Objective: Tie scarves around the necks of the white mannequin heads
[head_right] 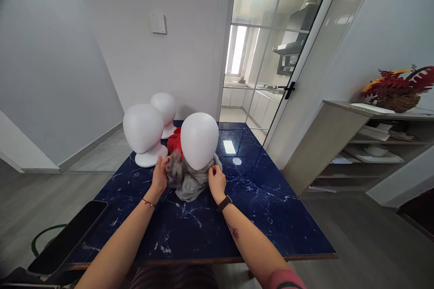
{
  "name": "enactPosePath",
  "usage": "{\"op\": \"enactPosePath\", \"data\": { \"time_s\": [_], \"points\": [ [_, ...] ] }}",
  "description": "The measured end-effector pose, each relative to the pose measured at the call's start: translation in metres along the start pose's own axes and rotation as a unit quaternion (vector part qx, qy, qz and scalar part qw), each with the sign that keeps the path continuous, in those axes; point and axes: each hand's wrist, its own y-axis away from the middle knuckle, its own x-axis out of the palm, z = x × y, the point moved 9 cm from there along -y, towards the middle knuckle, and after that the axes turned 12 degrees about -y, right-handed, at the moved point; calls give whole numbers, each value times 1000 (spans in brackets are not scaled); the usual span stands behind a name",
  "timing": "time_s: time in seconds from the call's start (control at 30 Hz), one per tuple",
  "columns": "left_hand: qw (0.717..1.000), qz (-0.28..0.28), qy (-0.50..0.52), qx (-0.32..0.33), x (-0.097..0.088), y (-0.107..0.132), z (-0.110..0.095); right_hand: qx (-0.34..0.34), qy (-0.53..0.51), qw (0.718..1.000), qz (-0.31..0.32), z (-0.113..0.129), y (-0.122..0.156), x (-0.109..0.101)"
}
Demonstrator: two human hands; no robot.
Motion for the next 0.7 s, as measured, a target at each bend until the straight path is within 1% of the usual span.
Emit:
{"op": "enactPosePath", "data": {
  "time_s": [0.07,0.13,0.2,0.23,0.27,0.33,0.37,0.4,0.47,0.53,0.6,0.7],
  "points": [
    [996,80,37,-19,15,4,-2,-43,-74,996,-21,6,-4,-7],
    [991,125,33,-21,23,6,-2,-71,-127,989,-41,9,-8,-14],
    [987,149,-55,19,30,9,-3,-74,-167,981,-59,7,-11,-19],
    [977,175,-115,43,37,12,-3,-71,-186,978,-63,5,-12,-20],
    [959,212,-174,68,46,18,-2,-68,-206,974,-65,4,-14,-21],
    [910,289,-272,124,67,33,1,-67,-234,968,-63,2,-15,-20],
    [884,308,-315,155,74,40,2,-69,-240,966,-63,1,-15,-20],
    [861,308,-359,187,78,45,1,-72,-242,966,-65,1,-15,-21],
    [820,271,-449,231,78,47,-2,-78,-237,965,-75,2,-16,-23],
    [790,224,-520,236,72,42,-4,-77,-229,966,-88,1,-17,-27],
    [778,175,-558,229,62,34,-9,-72,-232,966,-91,-2,-20,-29],
    [775,103,-591,198,39,21,-17,-59,-253,962,-85,-12,-29,-32]
  ]
}}
